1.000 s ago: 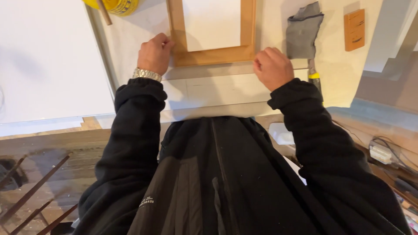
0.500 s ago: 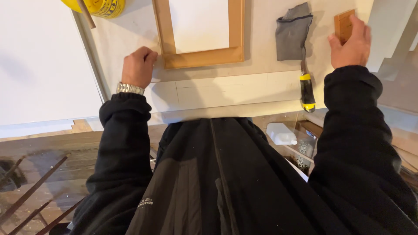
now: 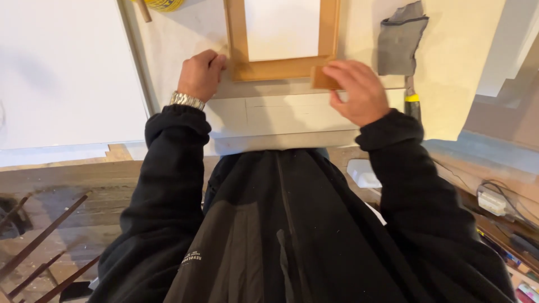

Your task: Framing a piece of artwork by placing it into a wooden frame and securing it.

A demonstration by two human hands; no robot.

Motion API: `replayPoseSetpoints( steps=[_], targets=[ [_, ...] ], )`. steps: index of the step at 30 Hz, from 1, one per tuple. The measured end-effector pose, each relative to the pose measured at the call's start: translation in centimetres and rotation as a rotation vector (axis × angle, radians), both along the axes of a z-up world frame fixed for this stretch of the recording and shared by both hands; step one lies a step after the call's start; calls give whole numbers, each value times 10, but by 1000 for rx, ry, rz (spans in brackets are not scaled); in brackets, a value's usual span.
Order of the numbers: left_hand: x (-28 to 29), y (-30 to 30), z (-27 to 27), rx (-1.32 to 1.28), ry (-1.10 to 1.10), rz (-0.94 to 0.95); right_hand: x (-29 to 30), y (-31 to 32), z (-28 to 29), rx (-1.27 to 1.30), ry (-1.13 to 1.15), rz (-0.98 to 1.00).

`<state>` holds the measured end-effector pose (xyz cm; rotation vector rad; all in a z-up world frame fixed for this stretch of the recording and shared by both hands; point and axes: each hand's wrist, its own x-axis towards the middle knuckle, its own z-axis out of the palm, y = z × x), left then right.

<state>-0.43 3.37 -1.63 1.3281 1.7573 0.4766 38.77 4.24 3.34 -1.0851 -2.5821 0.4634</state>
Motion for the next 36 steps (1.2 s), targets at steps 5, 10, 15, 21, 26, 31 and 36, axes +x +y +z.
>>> replayPoseSetpoints(
  steps=[5, 10, 15, 21, 26, 31, 36],
  targets=[
    [-2, 12, -15, 110, -34, -89, -48, 0, 22, -110, -8, -48],
    [-3, 15, -25, 132, -51, -103, -60, -10, 1, -134, -3, -55],
    [-4, 23, -27, 108, -29, -151, -113, -25, -32, 1, 32, -16],
    [-6, 23, -33, 143, -54, -190, -128, -28, -23, -42, 2, -19],
    [-5, 25, -36, 118, -53, -183, -69, -23, -12, -79, -107, -112],
    [-5, 31, -29, 133, -38, -198, -124, -24, -11, -27, -81, -51],
    [-8, 29, -29, 99, -70, -198, -140, -22, -8, -107, -72, 4]
  ],
)
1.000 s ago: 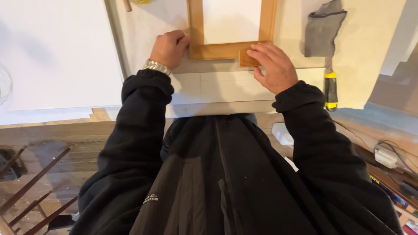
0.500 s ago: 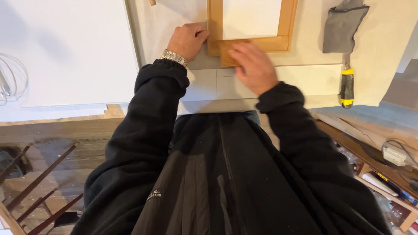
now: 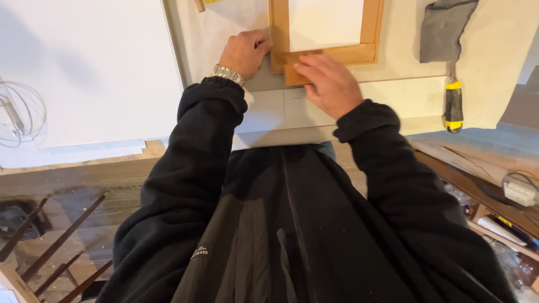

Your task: Framing a piece of artwork by placing it into a wooden frame and securing it.

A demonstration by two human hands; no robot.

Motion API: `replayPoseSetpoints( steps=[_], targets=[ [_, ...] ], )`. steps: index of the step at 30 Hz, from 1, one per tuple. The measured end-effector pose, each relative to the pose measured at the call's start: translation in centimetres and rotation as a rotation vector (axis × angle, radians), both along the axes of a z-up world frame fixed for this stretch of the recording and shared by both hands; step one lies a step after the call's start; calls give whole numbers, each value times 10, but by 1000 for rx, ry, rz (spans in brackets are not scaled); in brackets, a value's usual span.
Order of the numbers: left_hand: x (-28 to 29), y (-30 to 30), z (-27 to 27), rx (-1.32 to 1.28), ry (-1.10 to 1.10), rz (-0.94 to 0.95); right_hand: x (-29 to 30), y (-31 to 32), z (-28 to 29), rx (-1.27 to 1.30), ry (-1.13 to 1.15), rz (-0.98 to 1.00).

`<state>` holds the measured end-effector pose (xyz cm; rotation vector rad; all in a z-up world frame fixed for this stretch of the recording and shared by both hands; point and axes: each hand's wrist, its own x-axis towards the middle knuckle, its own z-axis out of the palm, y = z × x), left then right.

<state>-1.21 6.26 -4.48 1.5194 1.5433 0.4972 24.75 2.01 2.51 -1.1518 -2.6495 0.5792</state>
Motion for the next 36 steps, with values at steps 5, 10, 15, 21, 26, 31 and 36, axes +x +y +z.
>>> replayPoseSetpoints(
  steps=[5, 10, 15, 21, 26, 31, 36],
  targets=[
    [1, 3, 14, -96, -68, 34, 39, 7, 23, -73, -61, -121],
    [1, 6, 30, -164, -71, 50, 16, 5, 2, 42, -53, -23],
    [-1, 6, 25, -179, -95, 57, -31, -2, 14, 10, 82, -66],
    [-1, 6, 27, -234, -89, 64, -39, -3, 24, 7, 49, -104],
    [-1, 7, 24, -176, -77, 51, -36, -5, 18, 47, 61, -111],
    [-2, 4, 19, -146, -63, 58, -20, -7, 11, 53, 55, -137],
    [-2, 4, 14, -117, -55, 54, 21, -4, 7, 104, -36, -136]
  ],
)
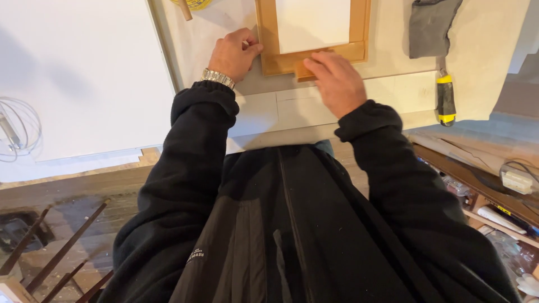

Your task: Framing a piece of artwork by placing it into a wooden frame and securing it.

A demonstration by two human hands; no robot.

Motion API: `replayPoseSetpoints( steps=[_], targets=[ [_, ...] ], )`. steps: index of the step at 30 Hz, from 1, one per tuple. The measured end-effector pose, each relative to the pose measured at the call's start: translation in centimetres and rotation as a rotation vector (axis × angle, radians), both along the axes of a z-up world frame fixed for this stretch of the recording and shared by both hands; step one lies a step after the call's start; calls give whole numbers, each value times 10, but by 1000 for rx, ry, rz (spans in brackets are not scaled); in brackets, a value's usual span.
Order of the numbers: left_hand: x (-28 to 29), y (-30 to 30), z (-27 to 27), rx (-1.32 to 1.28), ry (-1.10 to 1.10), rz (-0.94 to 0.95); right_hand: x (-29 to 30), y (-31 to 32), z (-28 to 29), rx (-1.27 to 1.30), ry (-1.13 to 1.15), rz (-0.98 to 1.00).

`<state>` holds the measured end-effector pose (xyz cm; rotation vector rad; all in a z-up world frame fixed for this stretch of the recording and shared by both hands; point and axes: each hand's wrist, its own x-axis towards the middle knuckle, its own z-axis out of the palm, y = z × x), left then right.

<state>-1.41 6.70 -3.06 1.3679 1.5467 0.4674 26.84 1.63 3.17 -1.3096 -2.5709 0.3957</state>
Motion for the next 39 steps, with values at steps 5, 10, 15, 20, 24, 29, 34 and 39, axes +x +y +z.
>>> replayPoseSetpoints(
  steps=[5, 10, 15, 20, 24, 29, 34, 39],
  targets=[
    [0, 1, 5, -35, 9, -3, 34, 5, 20, -80, 1, -78],
    [1, -1, 5, -40, 12, -1, 36, 7, 30, -135, 47, -106],
    [3, -1, 3, -33, 11, 14, 30, 7, 17, -103, 61, -57],
    [2, -2, 1, -6, 5, 11, -14, 6, -10, -116, 51, -11],
    [3, -1, 5, -8, 35, 9, -48, 7, 17, -162, 63, -8],
    [3, -2, 6, -24, 35, 18, -24, 15, 21, -172, 73, 25],
    [3, -1, 8, -41, 4, 43, 28, 26, 13, -246, -29, -9],
    [5, 2, 22, -113, -19, 54, 47, 33, 29, -271, -64, -17]
  ],
)
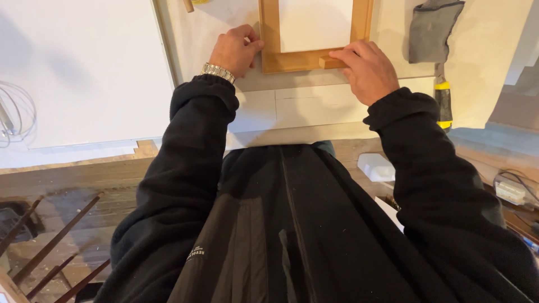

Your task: Framing a piece of artwork by placing it into a wooden frame and securing it.

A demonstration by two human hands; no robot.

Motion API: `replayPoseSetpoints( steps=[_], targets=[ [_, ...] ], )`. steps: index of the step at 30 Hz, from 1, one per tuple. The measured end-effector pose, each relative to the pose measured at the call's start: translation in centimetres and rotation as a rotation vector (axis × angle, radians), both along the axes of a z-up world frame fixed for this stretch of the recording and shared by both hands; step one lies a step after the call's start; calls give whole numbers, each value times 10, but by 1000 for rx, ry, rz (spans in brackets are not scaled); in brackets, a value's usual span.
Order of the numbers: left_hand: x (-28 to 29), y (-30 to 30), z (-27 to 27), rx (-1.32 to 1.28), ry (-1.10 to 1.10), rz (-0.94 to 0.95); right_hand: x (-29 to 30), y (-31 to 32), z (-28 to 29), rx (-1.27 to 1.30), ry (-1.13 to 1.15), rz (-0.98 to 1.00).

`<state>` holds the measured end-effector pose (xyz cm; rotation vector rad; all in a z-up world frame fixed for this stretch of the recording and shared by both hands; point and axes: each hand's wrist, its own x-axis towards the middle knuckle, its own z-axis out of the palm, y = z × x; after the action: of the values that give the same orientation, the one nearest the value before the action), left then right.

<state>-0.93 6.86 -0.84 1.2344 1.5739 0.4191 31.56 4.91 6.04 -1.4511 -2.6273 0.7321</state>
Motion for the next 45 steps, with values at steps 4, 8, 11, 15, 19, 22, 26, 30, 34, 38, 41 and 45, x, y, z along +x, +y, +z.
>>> replayPoseSetpoints(
  steps=[4, 8, 11, 15, 19, 22, 26, 30, 34, 38, 41, 45],
  targets=[
    [0, 2, 16, -103, -32, -33, -15, 1, -9, -31, 78, 0],
    [-2, 3, 15, -132, -45, -55, -50, -1, -13, -33, 113, 39],
    [-3, 4, 12, -109, -62, -32, -76, -5, -15, -20, 146, 58],
    [-3, 5, 12, -99, -78, 2, -98, -12, -25, 57, 95, 101],
    [-5, 5, 11, -101, -85, -3, -113, -16, -24, 167, 22, 104],
    [-4, 5, 9, -95, -94, -2, -119, -20, -24, 214, -18, 79],
    [-4, 6, 8, -99, -88, -18, -124, -24, -39, 353, -58, 3],
    [-4, 4, 5, -94, -106, 2, -125, -27, -47, 451, -115, -16],
    [-4, 4, 5, -74, -110, 11, -126, -27, -47, 482, -105, -5],
    [-4, 4, 5, -81, -103, 9, -129, -24, -36, 431, -77, 2],
    [-2, 1, 1, -58, -90, -1, -127, -24, -32, 441, -58, 16],
    [-2, 2, 1, -21, -50, -7, -122, -24, -42, 468, -85, 29]
  ],
)
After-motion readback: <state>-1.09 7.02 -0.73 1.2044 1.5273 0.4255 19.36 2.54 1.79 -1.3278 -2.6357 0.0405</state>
